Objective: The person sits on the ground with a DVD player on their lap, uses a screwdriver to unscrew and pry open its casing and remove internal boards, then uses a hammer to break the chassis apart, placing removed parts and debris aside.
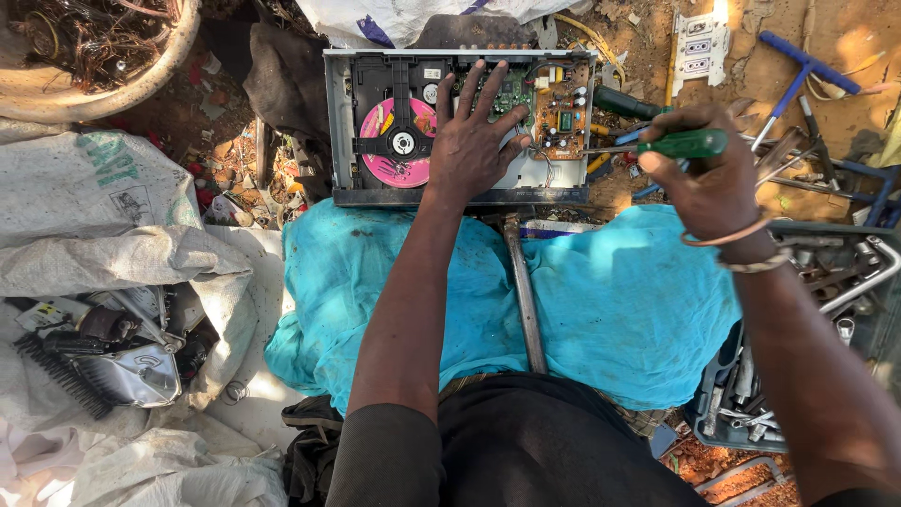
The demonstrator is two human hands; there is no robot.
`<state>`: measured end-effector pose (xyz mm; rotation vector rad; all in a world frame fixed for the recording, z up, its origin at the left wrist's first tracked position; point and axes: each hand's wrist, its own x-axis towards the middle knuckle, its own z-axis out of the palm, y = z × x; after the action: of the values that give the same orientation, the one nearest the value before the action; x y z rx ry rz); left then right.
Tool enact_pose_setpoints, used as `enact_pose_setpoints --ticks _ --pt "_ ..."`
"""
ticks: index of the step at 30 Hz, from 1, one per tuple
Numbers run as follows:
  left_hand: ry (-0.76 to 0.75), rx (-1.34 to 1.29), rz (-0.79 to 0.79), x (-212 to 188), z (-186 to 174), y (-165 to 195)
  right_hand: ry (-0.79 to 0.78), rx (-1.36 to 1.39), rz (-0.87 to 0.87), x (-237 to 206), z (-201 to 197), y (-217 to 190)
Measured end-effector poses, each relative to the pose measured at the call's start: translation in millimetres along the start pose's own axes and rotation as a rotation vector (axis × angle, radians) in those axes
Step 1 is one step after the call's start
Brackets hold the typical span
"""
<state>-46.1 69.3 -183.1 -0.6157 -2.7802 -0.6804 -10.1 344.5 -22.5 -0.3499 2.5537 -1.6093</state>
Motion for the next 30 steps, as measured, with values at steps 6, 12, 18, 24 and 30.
enact_pose_setpoints --ticks 6,12,18,24,30 --pt "-0.044 0.045 -0.003 -1.5 2.1 -1.8 0.42 -0.064 0.059 -21.7 54.0 79.9" --pt "-0.089 0.061 -0.024 -0.7 1.9 -1.8 0.318 0.191 -0.002 -19.5 59.6 84.7" --pt "-0.059 0.05 -0.01 -0.6 -2.7 -1.4 0.339 0.147 -0.004 -17.1 62.5 80.8" --pt "-0.095 -0.063 -0.02 11.1 -2.2 28.7 0.302 0.013 -0.046 -18.3 63.2 92.1" --pt "-0.102 -0.256 -0.077 18.8 21.0 77.4 0.419 0.286 -0.068 -25.0 60.3 91.1"
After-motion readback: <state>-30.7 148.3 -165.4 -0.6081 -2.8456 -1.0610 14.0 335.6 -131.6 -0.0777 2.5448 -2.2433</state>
